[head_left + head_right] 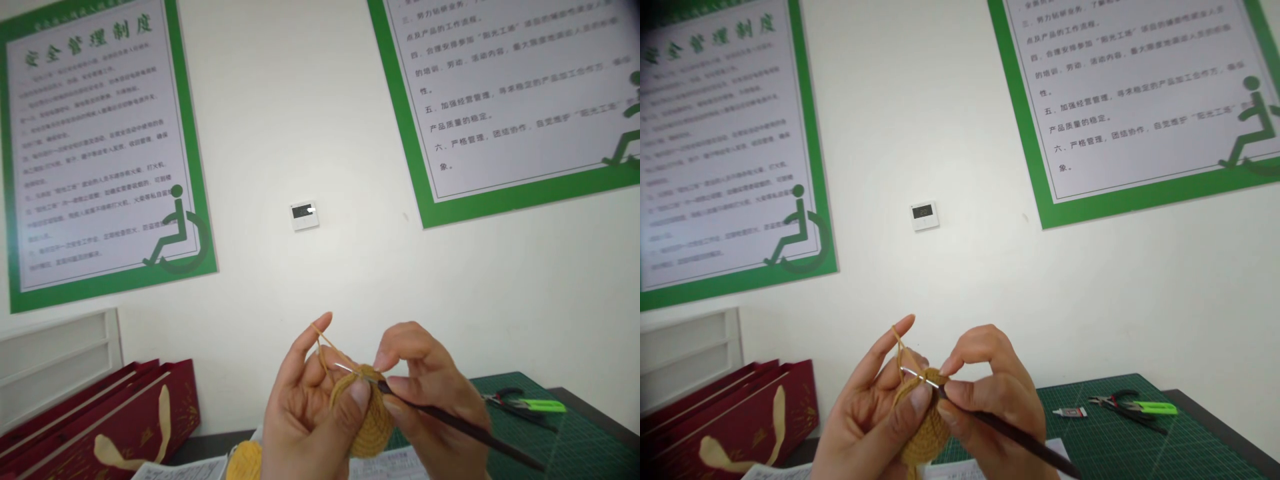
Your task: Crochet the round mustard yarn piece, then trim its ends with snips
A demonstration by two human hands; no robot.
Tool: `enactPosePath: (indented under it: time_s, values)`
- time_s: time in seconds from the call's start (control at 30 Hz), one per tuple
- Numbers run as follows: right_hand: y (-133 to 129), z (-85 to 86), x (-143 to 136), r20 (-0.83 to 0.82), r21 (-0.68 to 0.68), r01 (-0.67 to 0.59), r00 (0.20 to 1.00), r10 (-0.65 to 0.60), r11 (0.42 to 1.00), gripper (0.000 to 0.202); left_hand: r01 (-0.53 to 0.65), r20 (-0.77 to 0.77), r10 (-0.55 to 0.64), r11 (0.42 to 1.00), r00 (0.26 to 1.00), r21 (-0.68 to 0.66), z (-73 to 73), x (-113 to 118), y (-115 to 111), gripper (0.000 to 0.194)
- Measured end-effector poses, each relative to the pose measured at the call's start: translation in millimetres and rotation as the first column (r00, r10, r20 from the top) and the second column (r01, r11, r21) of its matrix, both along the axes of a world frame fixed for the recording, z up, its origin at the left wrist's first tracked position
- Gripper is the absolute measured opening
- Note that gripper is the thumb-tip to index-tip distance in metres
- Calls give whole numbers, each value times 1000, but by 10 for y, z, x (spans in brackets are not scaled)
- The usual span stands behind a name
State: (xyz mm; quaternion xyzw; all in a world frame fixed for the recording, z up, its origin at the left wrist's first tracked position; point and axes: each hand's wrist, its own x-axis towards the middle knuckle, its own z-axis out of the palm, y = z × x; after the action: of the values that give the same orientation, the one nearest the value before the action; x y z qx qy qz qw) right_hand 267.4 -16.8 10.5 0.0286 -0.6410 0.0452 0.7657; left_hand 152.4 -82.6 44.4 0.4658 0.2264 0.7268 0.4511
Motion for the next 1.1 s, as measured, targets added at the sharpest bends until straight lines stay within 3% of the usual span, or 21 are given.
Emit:
enactPosePath:
  time_s: [0.07,0.17,0.23,0.37,0.47,0.57,0.63,0.73,0.8,0.87,0.93,1.0,1.03,1.1]
  values:
    - [6,-27,-24,-61,80,188,981,-183,979,32,-48,16,48,999,999,12,3,37,-20,69]
    - [-33,-37,-74,-191,141,488,867,-460,861,40,-173,8,173,982,985,76,-1,114,-41,63]
    - [-73,-22,-86,-206,136,552,828,-522,822,41,-241,-11,244,963,970,121,-2,160,-50,64]
    - [-140,25,-34,-117,69,462,884,-452,884,42,-202,-40,209,969,977,142,11,192,-54,82]
    - [-179,38,21,-100,6,354,931,-352,935,31,-218,-74,230,965,970,145,33,169,-56,89]
    - [-204,40,74,-123,-162,155,977,-176,975,14,-261,-106,277,954,955,146,46,122,-59,88]
    - [-201,55,114,-173,-313,-23,984,-34,949,12,-211,-130,229,968,965,135,44,85,-52,89]
    - [-169,111,151,-231,-502,-326,943,239,801,25,-108,-136,123,987,983,119,32,36,-28,91]
    - [-148,153,135,-269,-588,-510,855,444,628,32,-75,-131,90,990,987,116,25,14,-11,91]
    - [-140,176,80,-310,-634,-619,753,580,464,34,-56,-128,70,992,989,114,20,5,-4,91]
    - [-140,168,6,-319,-635,-657,701,638,406,34,-58,-117,71,992,991,112,20,9,-9,91]
    - [-135,135,-52,-283,-602,-651,716,638,463,30,-82,-99,92,991,991,102,23,21,-23,90]
    - [-129,115,-64,-248,-571,-624,750,613,533,27,-102,-95,111,990,989,97,25,29,-30,89]
    - [-114,82,-46,-144,-461,-475,873,465,750,13,-142,-88,149,986,985,88,26,42,-41,86]
